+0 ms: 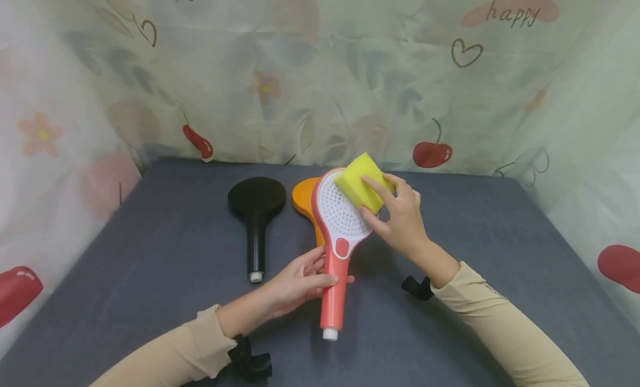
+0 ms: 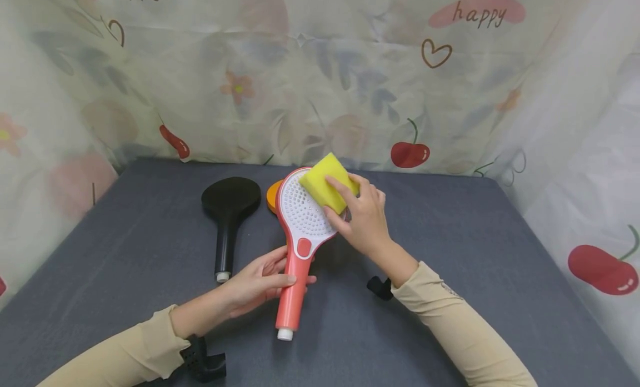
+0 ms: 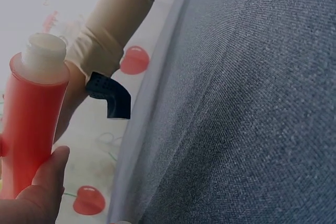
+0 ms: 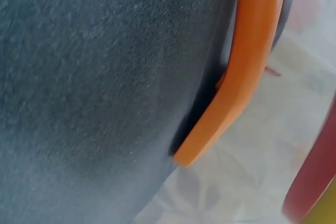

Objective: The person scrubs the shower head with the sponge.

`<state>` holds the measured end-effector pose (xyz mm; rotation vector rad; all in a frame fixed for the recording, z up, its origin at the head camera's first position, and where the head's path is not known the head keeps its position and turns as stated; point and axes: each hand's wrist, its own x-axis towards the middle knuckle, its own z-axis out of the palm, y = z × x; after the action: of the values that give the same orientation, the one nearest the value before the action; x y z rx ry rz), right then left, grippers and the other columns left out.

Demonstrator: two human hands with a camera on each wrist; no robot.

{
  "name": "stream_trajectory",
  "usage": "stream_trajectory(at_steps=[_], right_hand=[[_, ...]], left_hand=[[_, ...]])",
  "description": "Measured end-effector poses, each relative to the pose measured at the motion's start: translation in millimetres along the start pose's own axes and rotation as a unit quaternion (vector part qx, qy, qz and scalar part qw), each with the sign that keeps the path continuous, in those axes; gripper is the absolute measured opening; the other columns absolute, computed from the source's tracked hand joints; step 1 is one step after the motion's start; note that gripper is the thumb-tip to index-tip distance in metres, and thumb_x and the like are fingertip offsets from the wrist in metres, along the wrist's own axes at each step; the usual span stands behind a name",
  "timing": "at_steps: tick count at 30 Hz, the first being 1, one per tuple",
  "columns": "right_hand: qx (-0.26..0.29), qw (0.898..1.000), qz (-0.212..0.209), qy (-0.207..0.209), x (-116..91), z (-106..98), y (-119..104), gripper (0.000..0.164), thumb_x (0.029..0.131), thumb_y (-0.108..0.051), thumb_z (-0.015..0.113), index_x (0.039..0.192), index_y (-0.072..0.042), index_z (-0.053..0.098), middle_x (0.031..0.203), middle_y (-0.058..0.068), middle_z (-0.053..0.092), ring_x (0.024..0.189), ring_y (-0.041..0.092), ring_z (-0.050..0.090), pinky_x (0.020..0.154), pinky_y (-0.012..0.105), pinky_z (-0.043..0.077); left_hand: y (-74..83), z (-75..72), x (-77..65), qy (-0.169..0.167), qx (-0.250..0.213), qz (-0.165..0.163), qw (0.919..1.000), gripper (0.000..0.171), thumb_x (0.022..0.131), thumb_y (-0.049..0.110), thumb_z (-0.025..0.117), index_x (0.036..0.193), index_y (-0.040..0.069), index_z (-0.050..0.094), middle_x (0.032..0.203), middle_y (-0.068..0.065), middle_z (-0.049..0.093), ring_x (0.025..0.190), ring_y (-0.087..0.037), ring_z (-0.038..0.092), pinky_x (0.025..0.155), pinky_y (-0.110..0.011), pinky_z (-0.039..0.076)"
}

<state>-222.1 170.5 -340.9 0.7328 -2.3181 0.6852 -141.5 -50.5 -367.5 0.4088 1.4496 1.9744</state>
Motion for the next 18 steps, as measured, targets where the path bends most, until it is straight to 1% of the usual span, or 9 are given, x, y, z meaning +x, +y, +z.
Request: stream_trajectory(at_steps=[1, 3, 5, 8, 11, 14, 18], right_hand=[[0.003, 1.000, 0.001, -0.002, -0.4, -0.3, -1.1, 0.057, 0.077, -0.021, 0.074, 0.130, -0.019, 0.053, 0.124, 0.022, 0.047, 0.116, 0.034, 0.045, 0.088, 0.054, 0.032], [0.007, 1.000, -0.011, -0.008, -2.1, -0.3, -5.5, 0.058, 0.076, -0.021, 0.074, 0.129, -0.019, 0.053, 0.125, 0.022, 0.047, 0.116, 0.034, 0.045, 0.087, 0.054, 0.033], [0.011, 0.999, -0.037, -0.014, -4.7, 0.0, -12.6, 0.057, 0.075, -0.022, 0.076, 0.128, -0.018, 0.055, 0.125, 0.022, 0.048, 0.116, 0.034, 0.045, 0.086, 0.054, 0.034], [0.010, 0.996, -0.089, -0.022, -8.9, 0.1, -22.4, 0.057, 0.072, -0.022, 0.077, 0.125, -0.018, 0.057, 0.124, 0.023, 0.051, 0.116, 0.034, 0.046, 0.085, 0.054, 0.036], [0.003, 0.992, -0.122, -0.028, -11.6, -0.4, -26.5, 0.059, 0.069, -0.021, 0.079, 0.124, -0.019, 0.058, 0.123, 0.022, 0.052, 0.117, 0.032, 0.046, 0.084, 0.053, 0.038], [-0.006, 0.991, -0.127, -0.030, -11.9, -1.4, -22.1, 0.062, 0.067, -0.021, 0.081, 0.124, -0.019, 0.057, 0.123, 0.022, 0.051, 0.116, 0.032, 0.046, 0.085, 0.054, 0.037], [-0.012, 0.995, -0.095, -0.024, -10.6, -2.8, -6.9, 0.061, 0.070, -0.021, 0.079, 0.126, -0.019, 0.055, 0.123, 0.022, 0.050, 0.116, 0.033, 0.045, 0.085, 0.054, 0.034]], left_hand=[[-0.1, -0.1, 0.1, 0.000, 0.000, 0.001, 1.0000, 0.068, 0.091, 0.014, 0.058, 0.148, 0.014, 0.021, 0.149, -0.019, 0.032, 0.115, -0.021, 0.060, 0.095, -0.034, 0.049], [-0.3, -0.6, 0.2, -0.003, -0.001, 0.004, 1.0000, 0.068, 0.091, 0.015, 0.058, 0.147, 0.013, 0.021, 0.149, -0.020, 0.031, 0.115, -0.021, 0.060, 0.095, -0.033, 0.049], [-0.4, -1.0, 0.1, -0.005, 0.000, 0.008, 1.0000, 0.067, 0.091, 0.015, 0.058, 0.147, 0.013, 0.021, 0.149, -0.019, 0.032, 0.116, -0.020, 0.060, 0.095, -0.033, 0.050], [-0.7, -1.7, -0.3, -0.007, 0.012, 0.017, 0.9998, 0.068, 0.091, 0.014, 0.058, 0.147, 0.012, 0.020, 0.148, -0.020, 0.033, 0.118, -0.023, 0.058, 0.095, -0.033, 0.049], [-1.2, -2.2, -1.0, -0.005, 0.024, 0.021, 0.9995, 0.068, 0.090, 0.014, 0.058, 0.146, 0.011, 0.020, 0.148, -0.020, 0.033, 0.121, -0.024, 0.056, 0.096, -0.033, 0.049], [-0.8, -2.2, -1.3, -0.008, 0.014, 0.018, 0.9997, 0.068, 0.091, 0.014, 0.058, 0.147, 0.012, 0.020, 0.150, -0.020, 0.030, 0.122, -0.024, 0.056, 0.096, -0.033, 0.049], [0.5, -1.4, -0.8, -0.005, -0.008, 0.015, 0.9998, 0.068, 0.091, 0.013, 0.057, 0.148, 0.012, 0.020, 0.150, -0.019, 0.029, 0.120, -0.023, 0.057, 0.095, -0.032, 0.049]])
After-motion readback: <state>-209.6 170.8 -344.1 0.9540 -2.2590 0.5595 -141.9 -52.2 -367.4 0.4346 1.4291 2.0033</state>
